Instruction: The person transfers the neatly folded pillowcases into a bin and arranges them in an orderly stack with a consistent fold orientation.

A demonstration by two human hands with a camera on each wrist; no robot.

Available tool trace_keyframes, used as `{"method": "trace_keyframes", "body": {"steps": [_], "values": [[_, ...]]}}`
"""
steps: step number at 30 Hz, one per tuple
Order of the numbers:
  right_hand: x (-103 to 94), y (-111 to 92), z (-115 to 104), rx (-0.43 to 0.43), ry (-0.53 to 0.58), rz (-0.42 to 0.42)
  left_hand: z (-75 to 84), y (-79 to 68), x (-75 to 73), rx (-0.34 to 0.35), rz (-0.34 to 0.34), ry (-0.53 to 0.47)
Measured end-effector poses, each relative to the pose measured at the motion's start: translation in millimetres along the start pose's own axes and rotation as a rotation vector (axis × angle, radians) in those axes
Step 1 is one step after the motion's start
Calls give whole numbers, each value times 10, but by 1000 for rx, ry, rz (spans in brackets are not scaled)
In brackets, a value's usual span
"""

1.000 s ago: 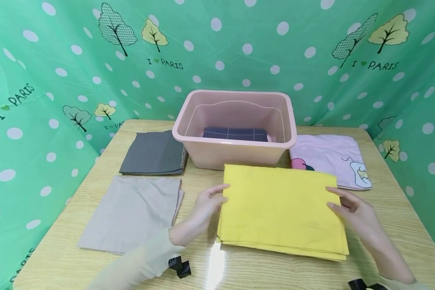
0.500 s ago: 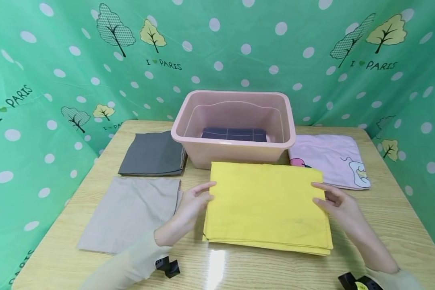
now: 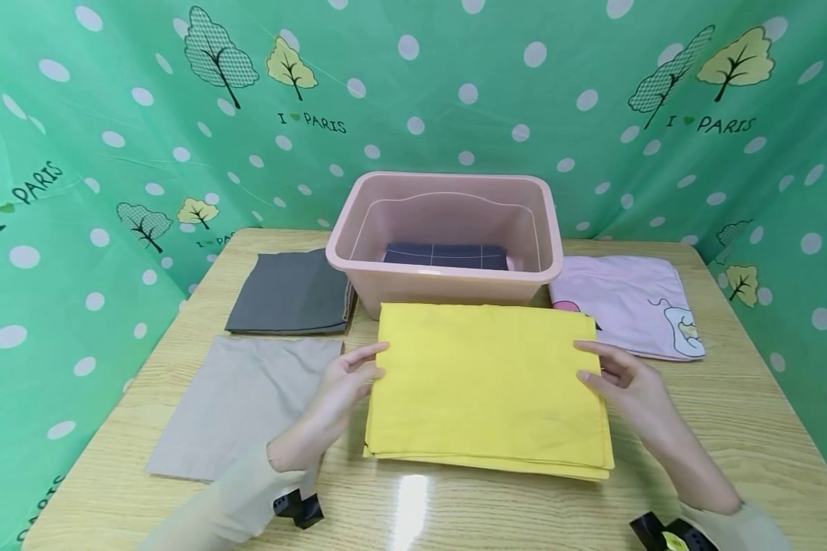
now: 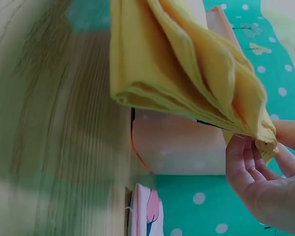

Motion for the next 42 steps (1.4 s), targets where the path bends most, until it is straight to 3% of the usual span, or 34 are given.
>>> {"method": "trace_keyframes", "body": {"steps": [7, 22, 35, 42], "values": [[50, -34, -168, -36, 27, -21, 91, -33, -88, 30, 3, 1], [66, -59, -335, -80, 57, 39, 231, -39, -210, 81, 28, 4], [20, -43, -493, -134, 65, 86, 432, -6, -234, 149, 33, -30], [-5, -1, -583, -146, 48, 94, 537, 51, -256, 138, 52, -24]]}}
Point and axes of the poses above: each hand's wrist, its own y-axis towards the middle knuckle, its own x-axis out of the palm, z = x × y, the point moved 5 cm from there along y, towards the middle knuckle, and after that the axes turned 5 degrees about x, right-handed, at the moved point
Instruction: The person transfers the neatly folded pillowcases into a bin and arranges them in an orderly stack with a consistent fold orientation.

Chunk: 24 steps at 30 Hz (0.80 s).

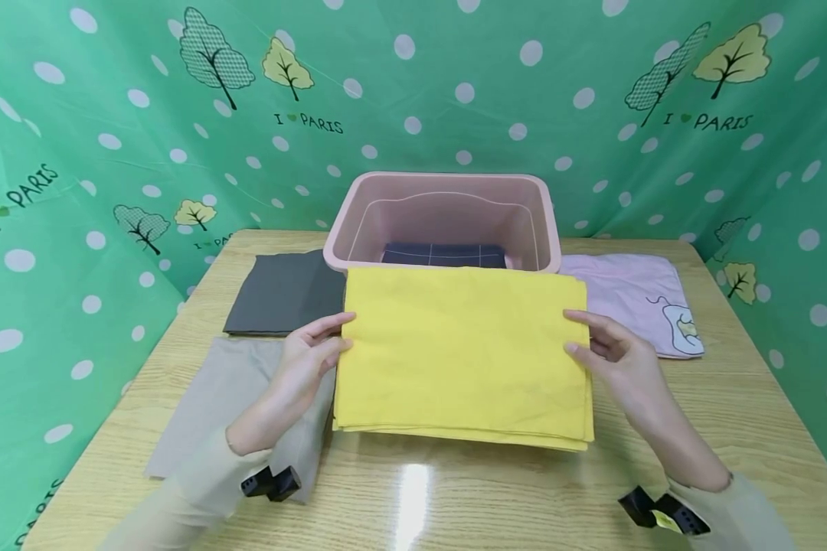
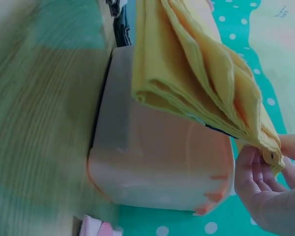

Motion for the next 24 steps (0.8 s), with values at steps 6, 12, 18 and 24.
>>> {"method": "trace_keyframes", "body": {"steps": [6, 12, 18, 24], "values": [[-13, 89, -53, 17, -21, 26, 103, 56, 0, -23, -18, 2], [-36, 181, -104, 62, -41, 21, 217, 124, 9, -18, -40, 11], [-44, 306, -158, 67, 1, 8, 319, 208, 15, -23, -47, 30], [-61, 444, -165, 15, 71, -15, 410, 305, 20, -26, -63, 45]]}}
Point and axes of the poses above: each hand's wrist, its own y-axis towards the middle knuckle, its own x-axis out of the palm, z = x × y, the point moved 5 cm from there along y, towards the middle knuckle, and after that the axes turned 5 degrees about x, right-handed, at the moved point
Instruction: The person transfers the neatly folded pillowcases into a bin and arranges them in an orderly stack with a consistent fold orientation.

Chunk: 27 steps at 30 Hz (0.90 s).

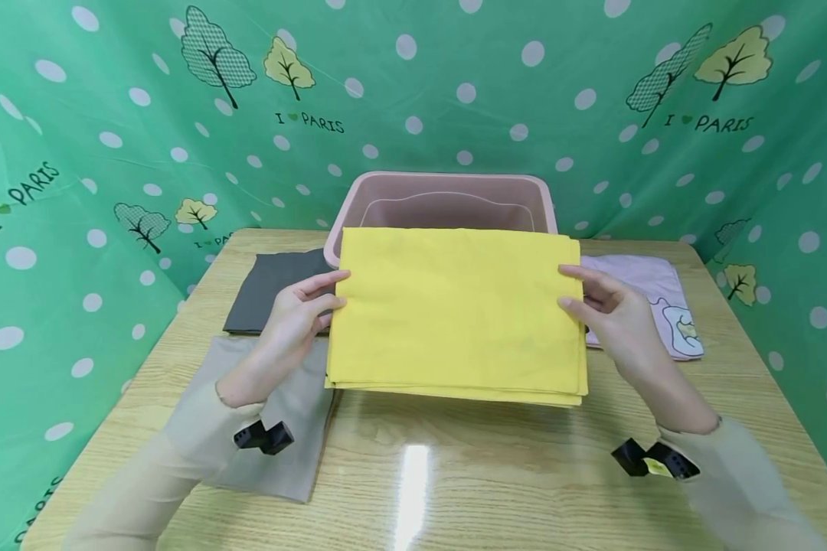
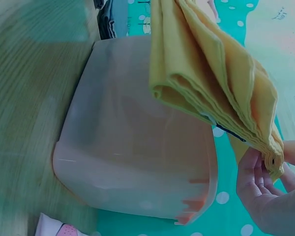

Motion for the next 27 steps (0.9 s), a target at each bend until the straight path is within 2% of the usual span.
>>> {"method": "trace_keyframes", "body": {"steps": [1, 7, 8, 14, 20, 27], "values": [[-11, 33, 30, -22, 54, -19, 14, 17, 0, 0, -2, 8], [-31, 142, -11, -21, 58, -20, 95, 105, 8, -5, -12, 31], [-26, 144, -55, 0, 0, 2, 106, 120, 10, -5, -15, 33], [-33, 201, -158, 46, -81, 25, 174, 210, 21, -4, -33, 44], [-40, 302, -170, 122, -5, -8, 251, 281, 36, -10, -42, 49], [-60, 433, -201, 173, 0, -21, 309, 411, 53, -23, -35, 35]]}}
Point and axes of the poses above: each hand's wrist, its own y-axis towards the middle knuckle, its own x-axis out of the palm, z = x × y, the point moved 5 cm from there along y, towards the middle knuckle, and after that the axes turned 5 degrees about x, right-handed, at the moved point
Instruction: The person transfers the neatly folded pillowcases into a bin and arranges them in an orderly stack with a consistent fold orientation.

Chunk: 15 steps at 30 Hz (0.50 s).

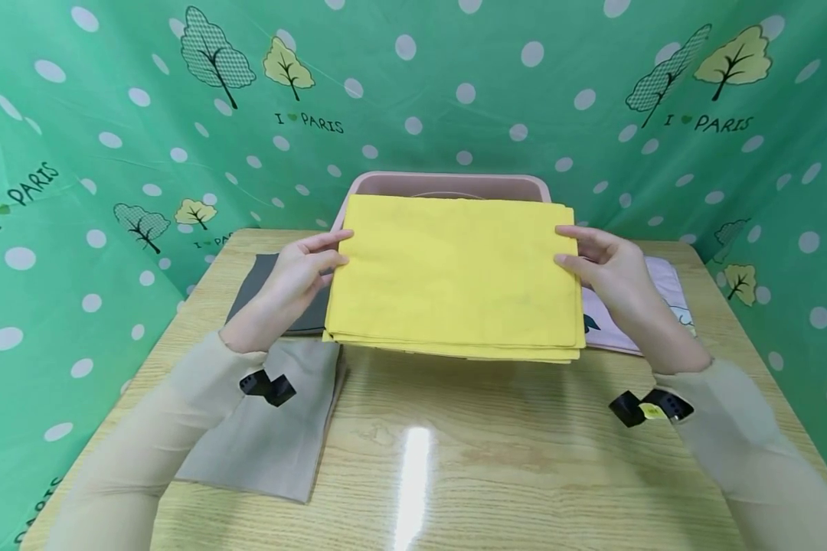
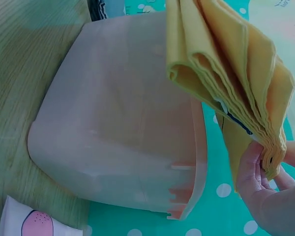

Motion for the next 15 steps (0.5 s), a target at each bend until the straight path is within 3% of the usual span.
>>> {"method": "trace_keyframes", "body": {"steps": [15], "values": [[-30, 252, -122, 113, -125, 15, 97, 267, 17, -36, -2, -25]]}}
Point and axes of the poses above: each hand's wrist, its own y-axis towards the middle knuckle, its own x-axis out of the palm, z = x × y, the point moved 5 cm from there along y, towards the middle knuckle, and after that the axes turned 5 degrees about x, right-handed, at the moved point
